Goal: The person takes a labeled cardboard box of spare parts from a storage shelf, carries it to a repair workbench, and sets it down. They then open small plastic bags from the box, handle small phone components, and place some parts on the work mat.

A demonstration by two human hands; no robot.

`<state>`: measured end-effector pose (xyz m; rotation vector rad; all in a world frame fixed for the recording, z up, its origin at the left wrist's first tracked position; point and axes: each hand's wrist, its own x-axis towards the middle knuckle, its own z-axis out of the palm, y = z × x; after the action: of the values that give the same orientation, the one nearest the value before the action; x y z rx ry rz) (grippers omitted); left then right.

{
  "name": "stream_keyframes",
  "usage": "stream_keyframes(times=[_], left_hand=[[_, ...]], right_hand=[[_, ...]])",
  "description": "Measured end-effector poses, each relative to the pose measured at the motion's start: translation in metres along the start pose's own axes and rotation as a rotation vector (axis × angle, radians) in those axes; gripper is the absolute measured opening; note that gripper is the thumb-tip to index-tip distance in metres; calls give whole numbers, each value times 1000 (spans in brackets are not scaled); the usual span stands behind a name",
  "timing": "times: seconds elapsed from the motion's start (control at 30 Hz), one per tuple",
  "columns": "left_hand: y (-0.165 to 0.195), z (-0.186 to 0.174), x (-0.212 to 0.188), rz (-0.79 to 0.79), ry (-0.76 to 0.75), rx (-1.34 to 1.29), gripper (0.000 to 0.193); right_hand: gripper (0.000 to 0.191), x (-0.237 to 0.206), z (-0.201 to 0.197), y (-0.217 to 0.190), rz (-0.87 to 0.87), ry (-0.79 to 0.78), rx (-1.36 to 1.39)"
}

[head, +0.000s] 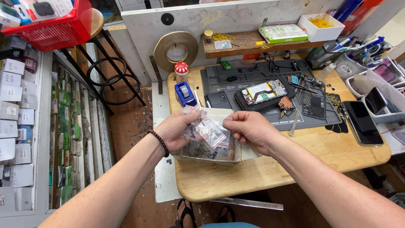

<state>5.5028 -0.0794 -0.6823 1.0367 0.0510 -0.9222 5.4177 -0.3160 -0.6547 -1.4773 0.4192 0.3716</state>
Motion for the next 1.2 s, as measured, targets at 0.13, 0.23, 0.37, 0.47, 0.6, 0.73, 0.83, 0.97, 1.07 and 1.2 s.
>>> stream_keyframes(times=[0.13, 0.23, 0.37, 0.47, 0.6, 0.73, 0.83, 0.97, 1.07, 1.2], left_hand=[[-5, 5, 5, 6, 68, 6, 24], [-2, 7, 7, 47, 78, -23, 26], [17, 7, -5, 153, 167, 41, 30], [24, 13, -22, 113, 136, 3, 30], [11, 27, -27, -40, -109, -308, 40], [-2, 23, -14, 76, -158, -156, 32], [1, 9, -10, 40, -69, -146, 31], [7, 3, -16, -76, 0, -111, 30], [6, 10, -19, -155, -41, -150, 36], [-1, 15, -17, -54, -234, -25, 34]], right_hand=[[13, 0, 9, 4, -92, -30, -110], [15, 0, 12, 5, -141, -52, -181], [14, -1, 1, -6, -107, -78, -62], [15, 3, -4, -14, -130, -100, 86], [13, 15, 11, -14, -138, 0, 115], [14, 21, 18, -16, -118, -22, 83], [19, 20, 6, -28, -144, 3, -66], [24, 21, -6, -48, -135, -137, -333], [26, 26, -2, -62, -191, -217, -531], [29, 31, 12, -73, -254, -257, -689]])
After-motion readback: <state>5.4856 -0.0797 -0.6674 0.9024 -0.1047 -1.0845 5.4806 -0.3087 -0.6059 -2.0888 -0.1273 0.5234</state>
